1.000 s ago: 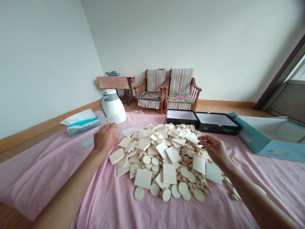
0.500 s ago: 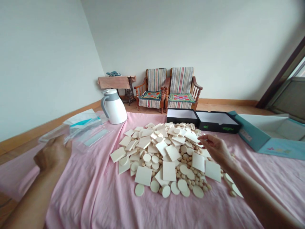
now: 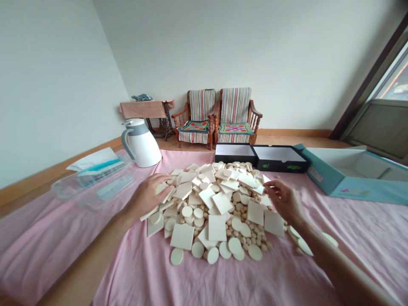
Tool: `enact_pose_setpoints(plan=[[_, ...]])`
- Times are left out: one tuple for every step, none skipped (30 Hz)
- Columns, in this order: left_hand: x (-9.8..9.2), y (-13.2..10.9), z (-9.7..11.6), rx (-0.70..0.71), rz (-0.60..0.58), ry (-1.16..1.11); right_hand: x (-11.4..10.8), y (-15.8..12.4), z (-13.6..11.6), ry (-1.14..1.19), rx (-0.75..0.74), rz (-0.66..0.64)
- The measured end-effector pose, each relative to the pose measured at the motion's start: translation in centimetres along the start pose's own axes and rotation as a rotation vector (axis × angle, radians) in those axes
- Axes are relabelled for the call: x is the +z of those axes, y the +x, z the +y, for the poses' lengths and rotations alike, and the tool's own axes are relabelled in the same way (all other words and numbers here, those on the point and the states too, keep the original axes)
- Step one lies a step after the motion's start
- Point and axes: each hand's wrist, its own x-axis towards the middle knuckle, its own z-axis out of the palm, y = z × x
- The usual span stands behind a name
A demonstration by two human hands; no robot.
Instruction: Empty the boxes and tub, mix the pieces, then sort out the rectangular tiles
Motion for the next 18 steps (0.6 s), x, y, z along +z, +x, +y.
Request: enact_pose_setpoints(plan=[[0.8,0.7,0.9,0.060,-0.039,-0.010,0.0,-0.1,0.0,-0.025,-0.011,0.008],[1.6,1.3,1.8,0.120,-0.069,-0.018,-0.1,-0.2,0.0,-0.044,-0.023,0.016],[2.3,1.9,2.7,0.177,-0.095,-0.026,-0.2,-0.3,-0.1,-0.058,-0.034,0.026],[3.0,2.5,3.6,0.233,-0.119,-0.031,-0.3,-0.4,-0.2,-0.069,-0.045,0.036],[3.5,3.0,4.5,0.288,-0.144,-0.035,-0.5,-0.4,-0.3,-0.079,-0.053,0.047],[4.1,3.4,5.4,0.341,-0.169,-0.035,-0.7,-0.3,-0.4,-0.088,-0.059,0.059],[4.6,3.8,6.3,0.391,-0.193,-0.029,-0.9,-0.2,-0.5,-0.096,-0.063,0.072],[5.1,4.1,7.2,0.435,-0.211,-0.015,-1.2,-0.1,-0.5,-0.102,-0.064,0.087],[5.6,4.4,8.0,0.470,-0.222,0.006,-1.6,0.2,-0.5,-0.106,-0.065,0.103],[6.1,4.6,8.6,0.496,-0.226,0.032,-2.0,0.4,-0.5,-0.108,-0.062,0.119],[6.6,4.8,9.1,0.512,-0.222,0.059,-2.6,0.8,-0.4,-0.111,-0.057,0.135],[7.0,5.0,9.3,0.515,-0.209,0.084,-3.2,1.1,-0.2,-0.121,-0.049,0.148],[7.5,5.2,9.3,0.504,-0.191,0.103,-4.0,1.4,0.0,-0.144,-0.041,0.156],[7.9,5.4,9.1,0.484,-0.169,0.118,-4.8,1.7,0.3,-0.183,-0.034,0.156],[8.3,5.6,8.7,0.464,-0.151,0.128,-5.7,2.0,0.7,-0.234,-0.029,0.140],[8.5,5.9,8.3,0.444,-0.132,0.139,-6.7,2.1,1.2,-0.294,-0.025,0.104],[8.7,6.1,7.8,0.423,-0.113,0.151,-7.6,2.2,1.7,-0.356,-0.023,0.043],[8.8,6.3,7.4,0.400,-0.092,0.163,-8.5,2.1,2.2,-0.412,-0.018,-0.038]])
